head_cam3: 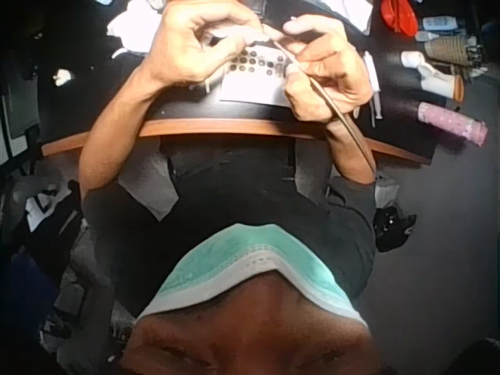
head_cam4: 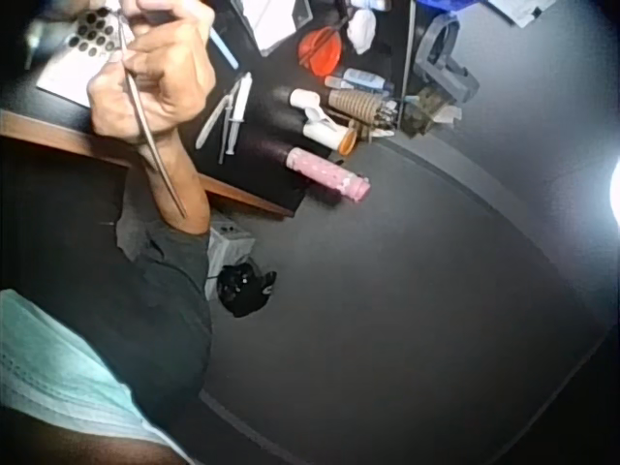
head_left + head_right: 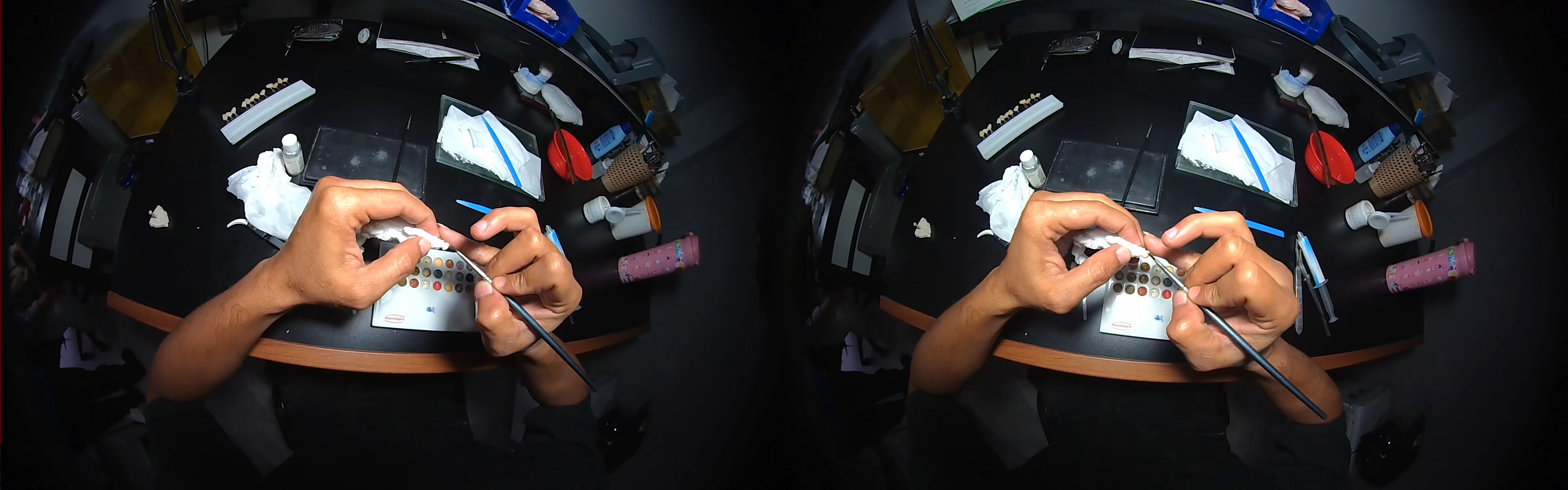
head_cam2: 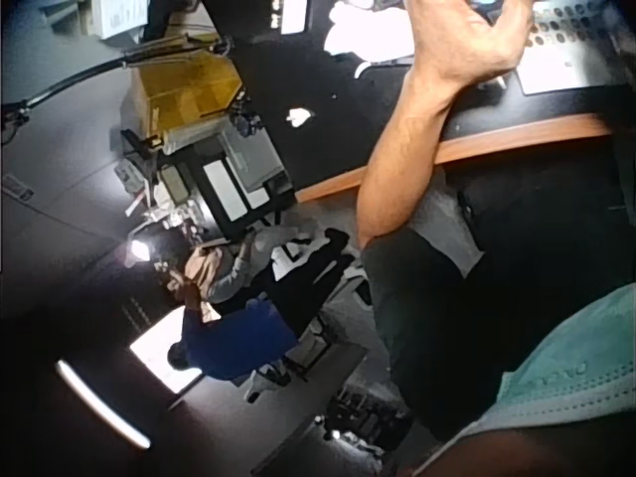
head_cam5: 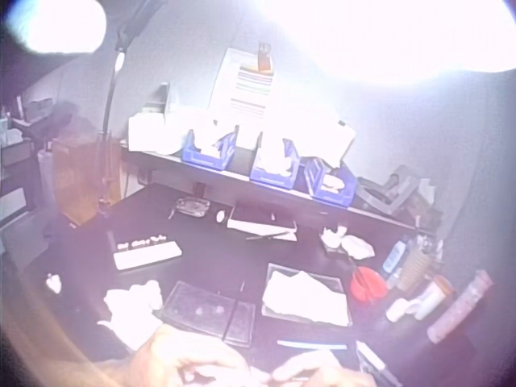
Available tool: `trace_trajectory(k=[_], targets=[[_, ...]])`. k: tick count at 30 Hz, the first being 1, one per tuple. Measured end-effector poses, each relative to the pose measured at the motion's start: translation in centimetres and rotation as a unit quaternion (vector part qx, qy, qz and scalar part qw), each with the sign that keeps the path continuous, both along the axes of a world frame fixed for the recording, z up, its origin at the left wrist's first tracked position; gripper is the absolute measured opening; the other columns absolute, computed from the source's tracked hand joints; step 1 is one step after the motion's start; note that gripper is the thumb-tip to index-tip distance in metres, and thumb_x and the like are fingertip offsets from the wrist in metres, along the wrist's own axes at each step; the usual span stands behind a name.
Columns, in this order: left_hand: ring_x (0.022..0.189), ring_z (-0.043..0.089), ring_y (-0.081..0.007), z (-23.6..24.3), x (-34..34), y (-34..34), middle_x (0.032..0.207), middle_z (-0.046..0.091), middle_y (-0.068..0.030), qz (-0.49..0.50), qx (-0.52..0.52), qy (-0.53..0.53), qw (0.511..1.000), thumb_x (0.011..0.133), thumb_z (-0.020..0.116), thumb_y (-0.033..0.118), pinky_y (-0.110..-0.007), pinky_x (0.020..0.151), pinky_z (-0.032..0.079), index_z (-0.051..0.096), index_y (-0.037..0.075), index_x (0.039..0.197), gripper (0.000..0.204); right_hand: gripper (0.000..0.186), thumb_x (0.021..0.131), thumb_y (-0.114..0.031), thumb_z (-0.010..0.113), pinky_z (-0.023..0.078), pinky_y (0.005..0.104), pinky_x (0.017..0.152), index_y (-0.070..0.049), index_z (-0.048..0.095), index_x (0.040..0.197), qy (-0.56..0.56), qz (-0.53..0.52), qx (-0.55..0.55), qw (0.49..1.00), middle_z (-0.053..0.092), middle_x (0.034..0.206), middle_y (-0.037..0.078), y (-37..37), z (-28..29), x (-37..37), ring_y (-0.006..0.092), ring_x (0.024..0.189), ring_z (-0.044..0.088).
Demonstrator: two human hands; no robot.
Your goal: The person holds a dental crown model and applies blue staining liquid from a palette to its surface using a fine brush, repeatedly picking up small amounts of liquid and dabbing the model.
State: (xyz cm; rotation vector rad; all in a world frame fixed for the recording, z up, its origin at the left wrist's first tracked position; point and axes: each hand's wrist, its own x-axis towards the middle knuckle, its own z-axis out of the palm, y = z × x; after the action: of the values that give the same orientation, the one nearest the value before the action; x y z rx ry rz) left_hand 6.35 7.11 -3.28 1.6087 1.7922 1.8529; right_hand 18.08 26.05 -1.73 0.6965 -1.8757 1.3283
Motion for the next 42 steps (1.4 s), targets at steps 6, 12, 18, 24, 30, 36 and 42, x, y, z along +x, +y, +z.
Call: trace_trajectory(k=[6,12,18,24,30,36,42], targets=[[0.087,0.074,-0.0187,0.2,0.0,-0.1,0.095,0.075,-0.0180,-0.013,-0.014,-0.025,1.000,0.087,0.067,-0.004,-0.027,0.078,0.058,0.072,-0.007,0.097,0.012,0.017,0.079,0.009,0.068,0.069,0.0418,0.076,0.000,0.054,0.075,0.004,0.009,-0.003,1.000,0.060,0.071,0.010,0.3,0.0,0.1,0.0311,0.100,0.067],[0.087,0.074,-0.0187,0.2,0.0,-0.1,0.095,0.075,-0.0179,-0.015,-0.006,-0.031,0.999,0.087,0.066,-0.004,-0.027,0.078,0.058,0.072,-0.007,0.097,0.012,0.018,0.078,0.010,0.068,0.069,0.0455,0.081,0.000,0.054,0.074,-0.001,0.011,0.013,1.000,0.060,0.072,0.011,0.1,0.1,0.0,0.0312,0.101,0.067],[0.086,0.074,-0.0184,0.4,0.0,-0.2,0.095,0.075,-0.0180,-0.014,-0.008,-0.020,1.000,0.087,0.067,-0.004,-0.027,0.078,0.058,0.072,-0.007,0.098,0.012,0.019,0.077,0.010,0.066,0.068,0.0479,0.082,0.000,0.051,0.074,-0.007,0.021,-0.003,1.000,0.059,0.072,0.011,0.2,0.2,0.2,0.0317,0.101,0.066],[0.085,0.074,-0.0181,0.2,0.1,-0.1,0.095,0.075,-0.0179,-0.013,-0.004,-0.025,1.000,0.087,0.067,-0.004,-0.027,0.076,0.057,0.072,-0.007,0.098,0.012,0.018,0.078,0.010,0.065,0.068,0.0483,0.081,0.000,0.050,0.074,-0.007,0.024,-0.013,1.000,0.059,0.072,0.011,0.1,0.0,0.1,0.0317,0.103,0.066],[0.090,0.073,-0.0168,0.3,0.2,-0.2,0.096,0.075,-0.0165,-0.020,-0.025,-0.066,0.997,0.091,0.066,-0.002,-0.026,0.079,0.057,0.072,-0.007,0.099,0.012,0.016,0.079,0.009,0.065,0.068,0.0475,0.083,0.000,0.052,0.076,-0.011,0.025,-0.021,0.999,0.060,0.075,0.011,0.2,0.0,0.2,0.0305,0.103,0.066],[0.091,0.071,-0.0153,0.2,0.3,0.2,0.100,0.074,-0.0130,-0.096,-0.027,-0.342,0.935,0.101,0.064,0.010,-0.028,0.085,0.057,0.071,-0.005,0.107,0.018,0.016,0.083,0.008,0.068,0.064,0.0418,0.089,0.000,0.057,0.091,-0.011,0.000,-0.060,0.998,0.062,0.081,0.011,0.3,-0.8,0.1,0.0289,0.108,0.062],[0.089,0.066,-0.0134,-0.8,0.2,0.7,0.099,0.068,-0.0085,-0.136,-0.028,-0.505,0.852,0.102,0.066,0.018,-0.029,0.083,0.055,0.069,0.000,0.108,0.020,0.018,0.084,0.008,0.068,0.054,0.0398,0.095,0.000,0.056,0.096,-0.039,-0.062,-0.063,0.995,0.063,0.086,0.012,0.7,-1.2,-0.2,0.0250,0.107,0.060]])
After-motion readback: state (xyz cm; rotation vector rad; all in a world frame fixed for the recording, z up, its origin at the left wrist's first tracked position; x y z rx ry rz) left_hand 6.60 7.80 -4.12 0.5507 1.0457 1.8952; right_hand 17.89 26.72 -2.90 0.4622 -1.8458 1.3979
